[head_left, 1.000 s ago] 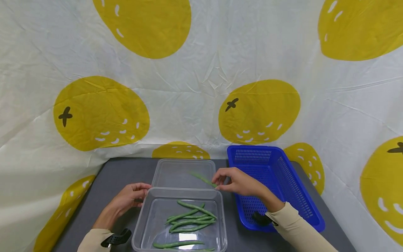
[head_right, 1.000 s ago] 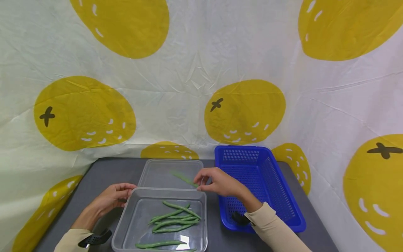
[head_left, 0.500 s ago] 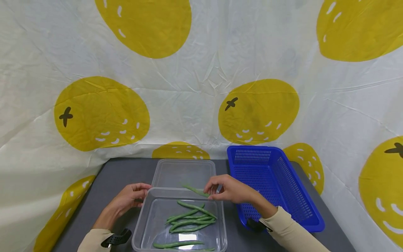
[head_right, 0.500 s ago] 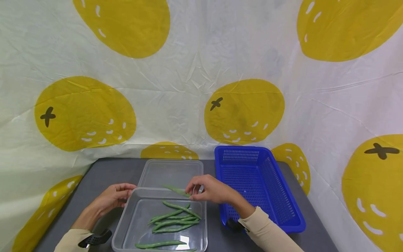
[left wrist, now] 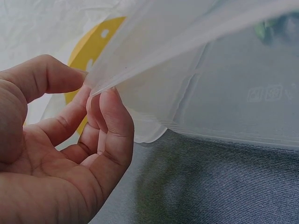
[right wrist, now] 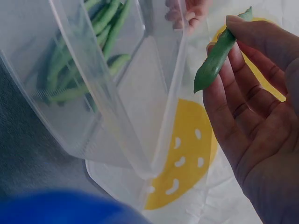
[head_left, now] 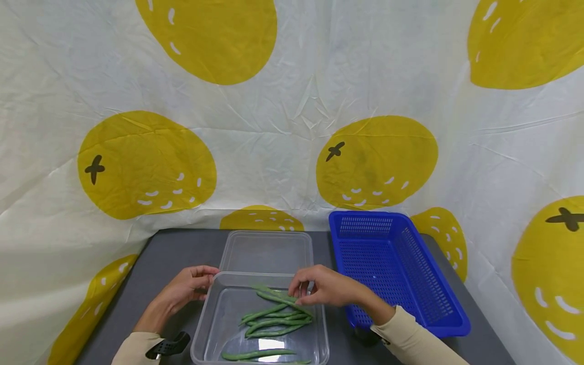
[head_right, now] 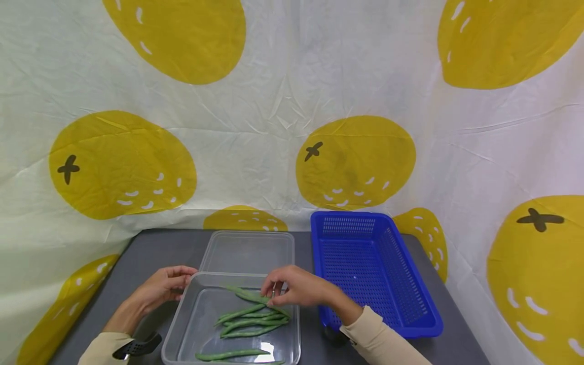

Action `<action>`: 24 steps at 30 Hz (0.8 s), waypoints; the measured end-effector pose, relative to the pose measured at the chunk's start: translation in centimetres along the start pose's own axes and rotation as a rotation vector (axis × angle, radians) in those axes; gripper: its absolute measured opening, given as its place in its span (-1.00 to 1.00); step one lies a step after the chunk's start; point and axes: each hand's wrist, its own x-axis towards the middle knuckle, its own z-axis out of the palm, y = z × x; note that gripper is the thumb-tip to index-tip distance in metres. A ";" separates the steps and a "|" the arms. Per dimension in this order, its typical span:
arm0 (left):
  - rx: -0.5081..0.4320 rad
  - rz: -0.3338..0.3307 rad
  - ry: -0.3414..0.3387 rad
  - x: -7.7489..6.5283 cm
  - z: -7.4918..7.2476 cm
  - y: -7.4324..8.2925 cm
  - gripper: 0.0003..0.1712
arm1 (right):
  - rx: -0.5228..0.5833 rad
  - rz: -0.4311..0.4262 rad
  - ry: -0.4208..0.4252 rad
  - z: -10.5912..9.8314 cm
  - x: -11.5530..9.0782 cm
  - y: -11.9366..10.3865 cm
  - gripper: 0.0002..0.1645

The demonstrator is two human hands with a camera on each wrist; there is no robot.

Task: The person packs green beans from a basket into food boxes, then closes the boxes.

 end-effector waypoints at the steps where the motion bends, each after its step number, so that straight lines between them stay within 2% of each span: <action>1: 0.000 0.001 -0.002 0.0 0.0 0.0 -0.51 | -0.002 -0.005 -0.009 0.2 0.0 0.0 -0.79; 9: 0.002 0.002 -0.006 -0.1 -0.1 -0.1 -0.50 | 0.002 -0.008 -0.054 1.7 0.3 0.0 -0.79; 19: 0.009 0.007 -0.010 0.0 -0.2 -0.1 -0.53 | -0.064 -0.013 -0.058 2.7 0.3 0.2 -0.80; 24: 0.016 0.004 -0.008 0.0 -0.1 0.1 -0.52 | -0.034 0.044 -0.038 2.2 0.1 0.0 -0.79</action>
